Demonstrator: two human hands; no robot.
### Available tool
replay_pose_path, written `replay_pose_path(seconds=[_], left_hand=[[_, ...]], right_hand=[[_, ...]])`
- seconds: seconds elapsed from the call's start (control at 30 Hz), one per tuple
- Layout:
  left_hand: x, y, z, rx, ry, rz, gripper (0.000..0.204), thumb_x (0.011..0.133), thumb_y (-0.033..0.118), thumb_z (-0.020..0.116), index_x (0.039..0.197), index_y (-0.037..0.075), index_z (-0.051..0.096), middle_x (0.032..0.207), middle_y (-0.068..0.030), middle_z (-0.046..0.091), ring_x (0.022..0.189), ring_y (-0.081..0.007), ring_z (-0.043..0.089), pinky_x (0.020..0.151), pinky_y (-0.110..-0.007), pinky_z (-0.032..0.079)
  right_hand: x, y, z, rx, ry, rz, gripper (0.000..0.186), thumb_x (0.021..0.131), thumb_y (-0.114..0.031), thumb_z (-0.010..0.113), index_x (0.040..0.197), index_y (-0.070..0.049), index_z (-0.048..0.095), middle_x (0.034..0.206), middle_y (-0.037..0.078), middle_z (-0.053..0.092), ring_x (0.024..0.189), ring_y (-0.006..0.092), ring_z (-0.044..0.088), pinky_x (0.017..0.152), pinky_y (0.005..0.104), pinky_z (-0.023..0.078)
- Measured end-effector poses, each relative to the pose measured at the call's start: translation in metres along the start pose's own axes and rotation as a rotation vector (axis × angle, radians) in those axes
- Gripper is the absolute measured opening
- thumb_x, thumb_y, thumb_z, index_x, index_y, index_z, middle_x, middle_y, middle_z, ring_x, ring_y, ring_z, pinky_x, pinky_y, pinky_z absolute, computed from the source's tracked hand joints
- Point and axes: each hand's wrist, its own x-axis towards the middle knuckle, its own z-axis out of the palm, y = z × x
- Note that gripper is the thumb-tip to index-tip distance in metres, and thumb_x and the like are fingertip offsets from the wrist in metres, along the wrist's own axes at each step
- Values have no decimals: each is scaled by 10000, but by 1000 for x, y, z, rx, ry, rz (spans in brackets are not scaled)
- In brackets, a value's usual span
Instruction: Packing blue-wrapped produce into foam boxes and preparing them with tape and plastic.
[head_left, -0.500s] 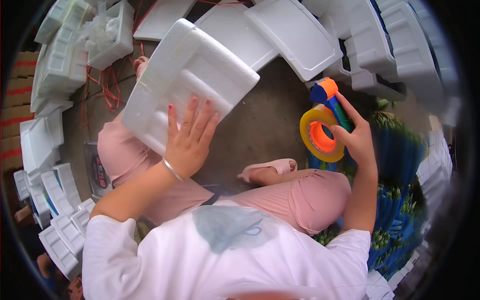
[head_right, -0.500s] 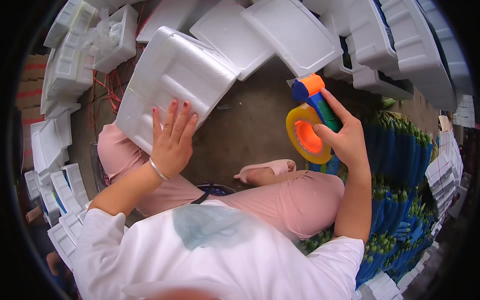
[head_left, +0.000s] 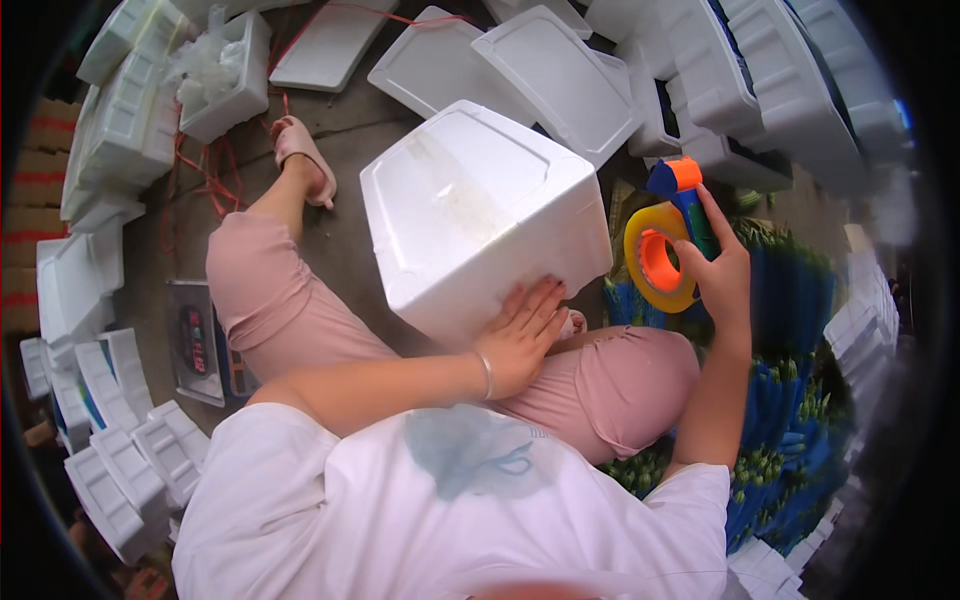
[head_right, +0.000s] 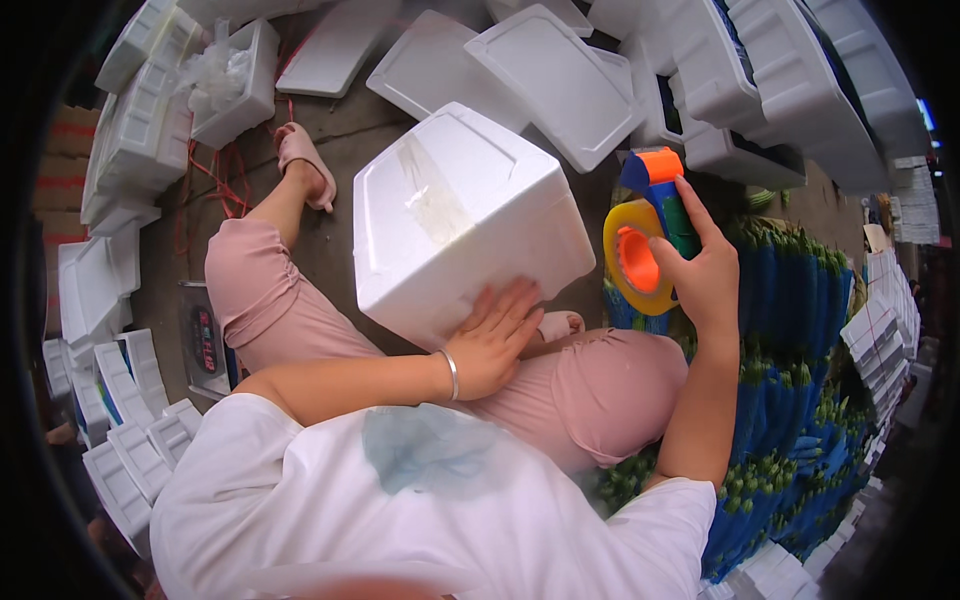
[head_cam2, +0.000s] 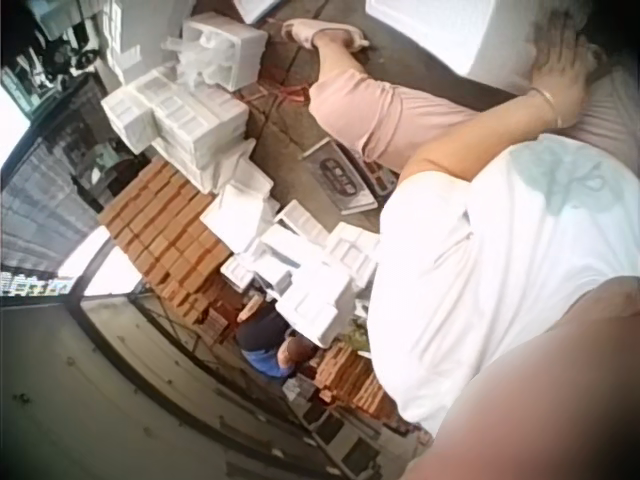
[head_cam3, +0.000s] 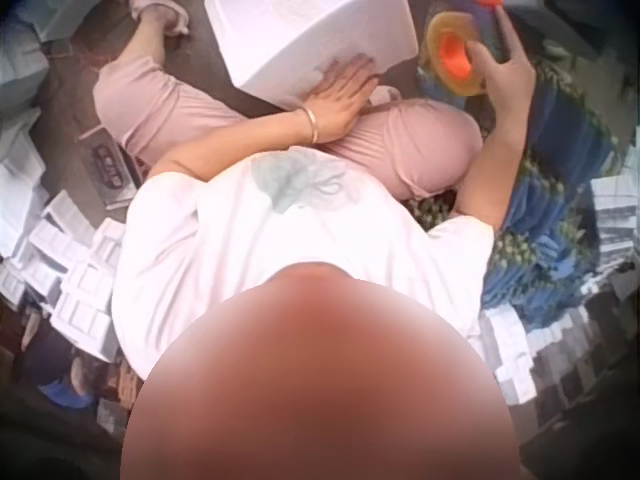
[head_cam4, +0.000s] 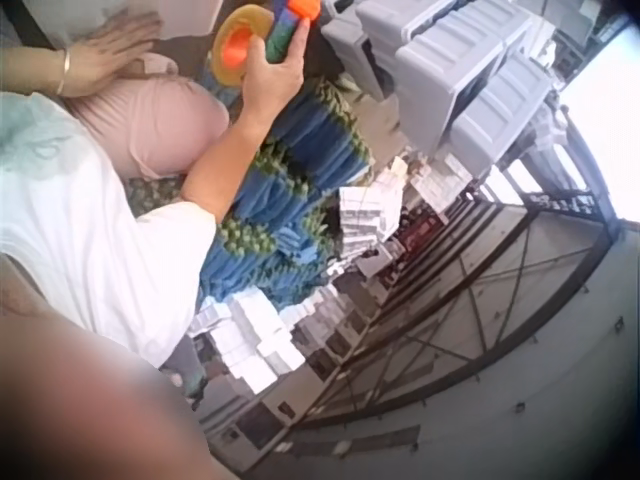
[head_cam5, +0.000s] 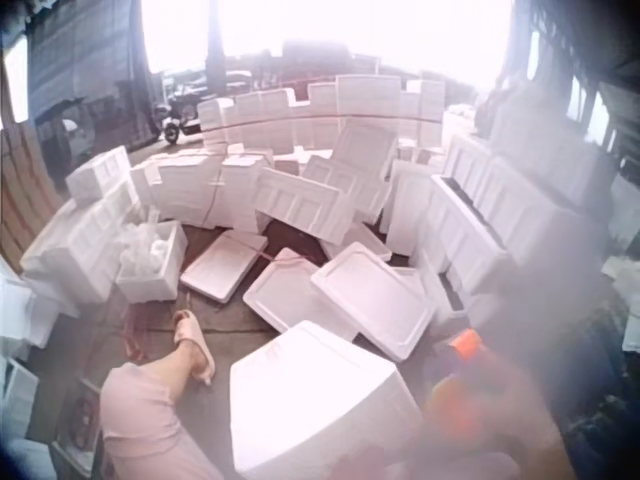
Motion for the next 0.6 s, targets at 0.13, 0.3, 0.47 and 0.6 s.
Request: replay_pose_path(seconds=[0.13, 0.3, 0.47, 0.6], left_hand=[[-3, 21, 29, -301, -134, 52, 665, 722, 57, 541, 1337, -70, 324, 1437, -277, 215, 1367, -412, 171, 1111, -501, 161], [-1, 26, 65, -523, -257, -25, 679, 749, 52, 520, 1375, -61, 282, 1450, -273, 210, 1371, -381, 189, 1126, -403, 171], [26, 4, -2, -1240, -774, -311, 645, 901, 219, 504, 1428, -32, 229, 1472, -210, 258, 1364, -263, 273, 1107, -352, 220], [70, -84, -88, -1708, -942, -25, 510, 948, 311, 484, 1352, 7, 414, 1272, -156, 541, 1145, -219, 549, 978, -318, 416]], right_hand=[[-15, -4, -11, -19, 6, 118, 653, 682, -187, 662, 1318, -179, 515, 956, 97, 668, 768, 144, 609, 759, 262, 478], [-22, 6, 2, -155, -120, 216, 668, 674, -264, 647, 1323, -196, 507, 874, 121, 650, 755, 206, 617, 743, 309, 483], [-19, 37, 22, -368, -294, 295, 717, 633, -355, 644, 1325, -237, 502, 895, 162, 632, 826, 299, 634, 762, 361, 487], [-6, 43, 32, -426, -336, 278, 730, 631, -362, 643, 1334, -242, 490, 879, 152, 616, 824, 300, 628, 762, 368, 485]])
